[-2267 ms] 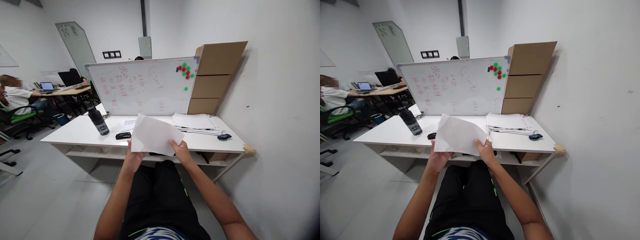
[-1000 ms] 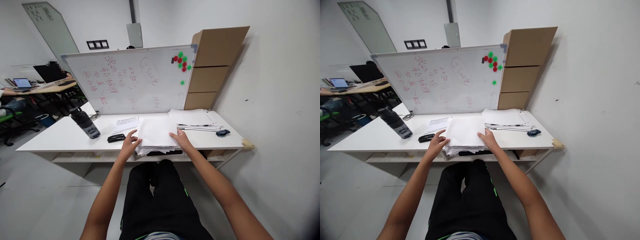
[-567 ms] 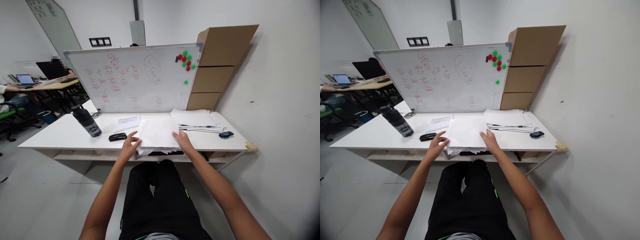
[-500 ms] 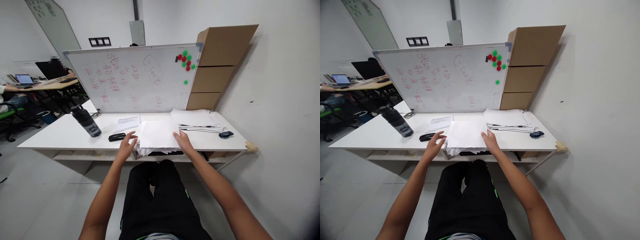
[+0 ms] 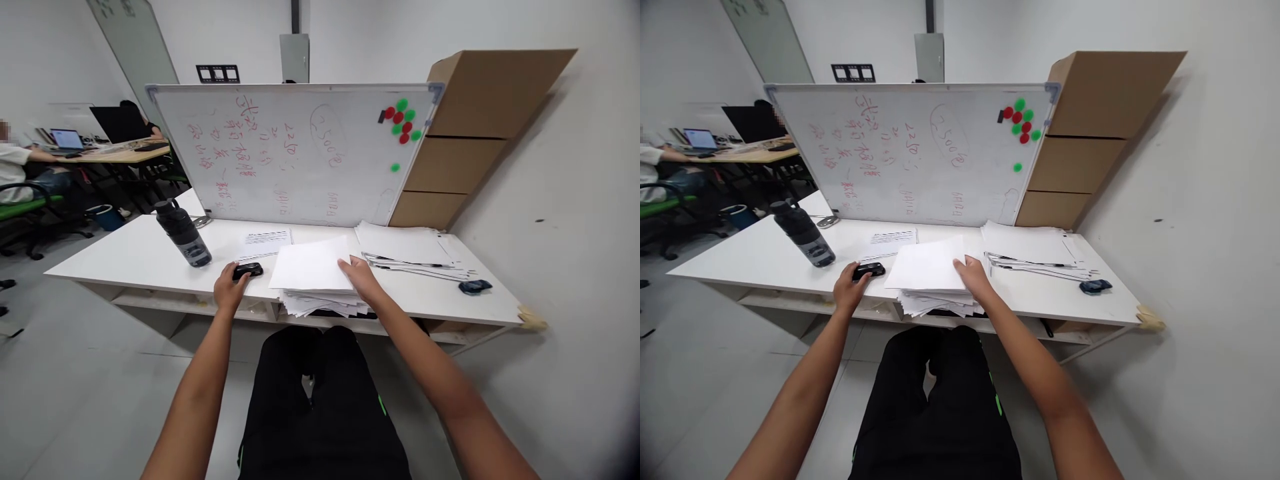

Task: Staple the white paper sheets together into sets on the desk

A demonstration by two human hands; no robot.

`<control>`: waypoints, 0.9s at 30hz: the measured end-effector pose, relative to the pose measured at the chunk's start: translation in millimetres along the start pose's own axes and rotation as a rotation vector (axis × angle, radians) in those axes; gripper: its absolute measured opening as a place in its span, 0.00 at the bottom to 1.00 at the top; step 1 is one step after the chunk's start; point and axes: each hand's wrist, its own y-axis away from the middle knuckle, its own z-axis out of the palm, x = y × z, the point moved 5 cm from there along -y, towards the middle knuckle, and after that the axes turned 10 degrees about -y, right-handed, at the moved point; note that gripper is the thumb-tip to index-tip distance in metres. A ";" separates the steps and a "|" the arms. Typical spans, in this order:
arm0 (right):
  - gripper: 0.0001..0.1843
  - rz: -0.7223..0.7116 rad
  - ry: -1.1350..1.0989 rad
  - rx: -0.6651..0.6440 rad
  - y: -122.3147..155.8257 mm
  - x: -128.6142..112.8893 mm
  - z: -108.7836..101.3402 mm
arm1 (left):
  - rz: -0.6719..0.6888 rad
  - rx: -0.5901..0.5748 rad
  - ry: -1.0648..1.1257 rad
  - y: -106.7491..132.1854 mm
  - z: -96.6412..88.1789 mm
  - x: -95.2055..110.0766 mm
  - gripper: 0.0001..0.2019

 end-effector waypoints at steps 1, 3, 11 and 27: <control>0.17 0.015 0.002 -0.016 -6.9 -1.3 12.8 | 0.004 0.021 0.013 2.0 0.7 1.1 0.23; 0.13 0.057 0.028 -0.046 -18.9 -1.6 37.3 | 0.008 0.033 0.032 3.7 1.4 1.0 0.23; 0.10 0.157 -0.012 -0.194 -43.2 18.3 101.5 | -0.042 0.032 0.030 4.6 2.8 -7.0 0.21; 0.15 0.043 0.049 -0.086 -42.4 2.6 75.1 | -0.085 -0.070 -0.020 5.6 -1.3 -0.5 0.21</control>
